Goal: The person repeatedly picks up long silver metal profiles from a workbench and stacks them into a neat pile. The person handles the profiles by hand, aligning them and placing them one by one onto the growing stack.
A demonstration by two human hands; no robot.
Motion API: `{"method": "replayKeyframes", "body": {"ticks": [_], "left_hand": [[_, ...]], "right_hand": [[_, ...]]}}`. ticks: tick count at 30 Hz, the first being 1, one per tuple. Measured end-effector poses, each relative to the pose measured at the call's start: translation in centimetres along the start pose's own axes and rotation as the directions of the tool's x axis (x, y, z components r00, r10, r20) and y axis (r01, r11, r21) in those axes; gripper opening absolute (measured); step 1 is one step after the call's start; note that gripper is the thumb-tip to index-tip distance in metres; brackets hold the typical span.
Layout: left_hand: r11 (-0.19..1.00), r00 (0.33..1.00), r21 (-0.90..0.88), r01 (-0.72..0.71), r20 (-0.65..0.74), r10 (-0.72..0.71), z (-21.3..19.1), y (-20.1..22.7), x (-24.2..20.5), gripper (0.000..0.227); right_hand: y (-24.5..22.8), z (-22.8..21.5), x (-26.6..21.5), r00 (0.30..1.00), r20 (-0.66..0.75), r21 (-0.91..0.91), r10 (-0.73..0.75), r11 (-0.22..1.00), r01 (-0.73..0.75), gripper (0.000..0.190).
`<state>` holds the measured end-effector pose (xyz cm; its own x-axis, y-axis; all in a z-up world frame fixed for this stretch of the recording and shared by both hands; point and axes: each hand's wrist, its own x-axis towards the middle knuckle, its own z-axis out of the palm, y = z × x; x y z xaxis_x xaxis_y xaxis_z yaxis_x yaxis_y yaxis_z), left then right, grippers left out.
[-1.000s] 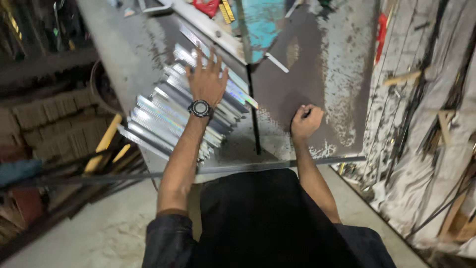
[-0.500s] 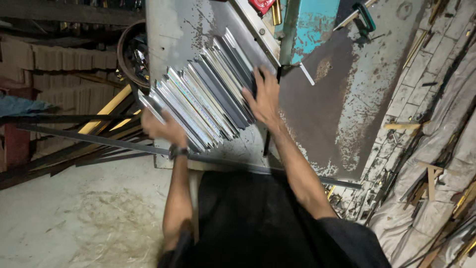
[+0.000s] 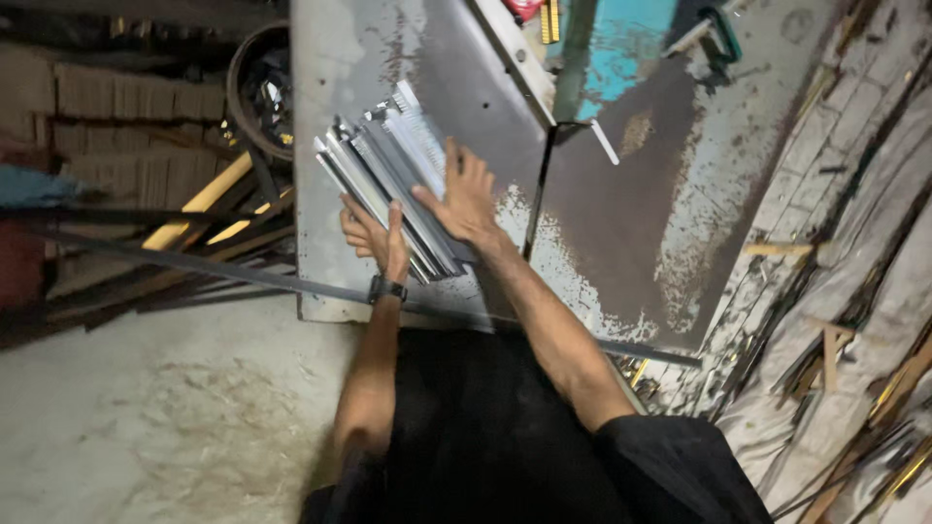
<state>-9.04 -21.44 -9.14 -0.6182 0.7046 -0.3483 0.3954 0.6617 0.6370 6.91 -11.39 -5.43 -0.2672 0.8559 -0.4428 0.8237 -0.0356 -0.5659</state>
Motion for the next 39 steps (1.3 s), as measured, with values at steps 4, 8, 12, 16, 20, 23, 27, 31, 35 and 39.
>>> {"method": "replayKeyframes", "body": {"ticks": [4, 8, 12, 16, 20, 23, 27, 31, 35, 39], "left_hand": [[0.999, 0.997, 0.015, -0.043, -0.063, 0.044, 0.8, -1.5, 0.4, 0.101], [0.998, 0.989, -0.017, -0.062, -0.139, 0.059, 1.1, -2.0, 0.5, 0.092], [1.0, 0.996, -0.012, -0.028, -0.083, 0.027, -0.9, -1.3, -0.4, 0.092], [0.995, 0.994, 0.02, -0.098, -0.05, 0.099, -2.4, 1.0, -1.2, 0.089], [0.996, 0.994, 0.028, -0.089, -0.063, 0.091, -3.2, 2.3, -1.8, 0.088], [0.995, 0.994, 0.01, -0.096, -0.058, 0.097, -3.9, 2.8, -1.8, 0.088], [0.996, 0.994, 0.01, -0.085, -0.066, 0.085, -4.7, 2.7, -2.0, 0.084], [0.992, 0.982, -0.041, -0.121, -0.148, 0.114, -6.3, 1.3, -2.1, 0.075], [0.978, 0.972, -0.162, -0.131, -0.216, 0.094, -8.5, -0.7, -3.1, 0.067], [0.963, 0.944, 0.078, -0.259, -0.19, 0.269, -11.2, -2.7, -5.1, 0.059]], "right_hand": [[-0.5, -0.4, -0.3, 0.999, 0.035, 0.026, -0.017, 1.0, 0.016, 0.12], [0.2, -2.7, -0.2, 0.997, -0.07, 0.04, -0.044, 0.998, 0.047, 0.103], [0.5, -3.8, -0.5, 0.994, -0.101, 0.11, -0.049, 0.992, 0.06, 0.094], [0.8, -5.1, -0.8, 0.985, -0.154, 0.109, -0.081, 0.989, 0.098, 0.083], [1.1, -5.7, -0.9, 0.974, -0.207, 0.138, -0.091, 0.983, 0.121, 0.076], [1.2, -5.5, -0.6, 0.947, -0.296, 0.176, -0.127, 0.967, 0.185, 0.072], [3.4, -6.0, -2.8, 0.783, -0.575, 0.213, -0.238, 0.88, 0.424, 0.031], [8.0, -8.7, -6.7, 0.51, -0.86, 0.216, -0.006, 0.902, 0.374, 0.021], [12.9, -13.4, -5.8, 0.518, -0.829, 0.288, 0.212, 0.955, 0.07, 0.016], [15.8, -16.0, -3.6, 0.559, -0.801, -0.221, -0.217, 0.973, 0.061, 0.036]]}}
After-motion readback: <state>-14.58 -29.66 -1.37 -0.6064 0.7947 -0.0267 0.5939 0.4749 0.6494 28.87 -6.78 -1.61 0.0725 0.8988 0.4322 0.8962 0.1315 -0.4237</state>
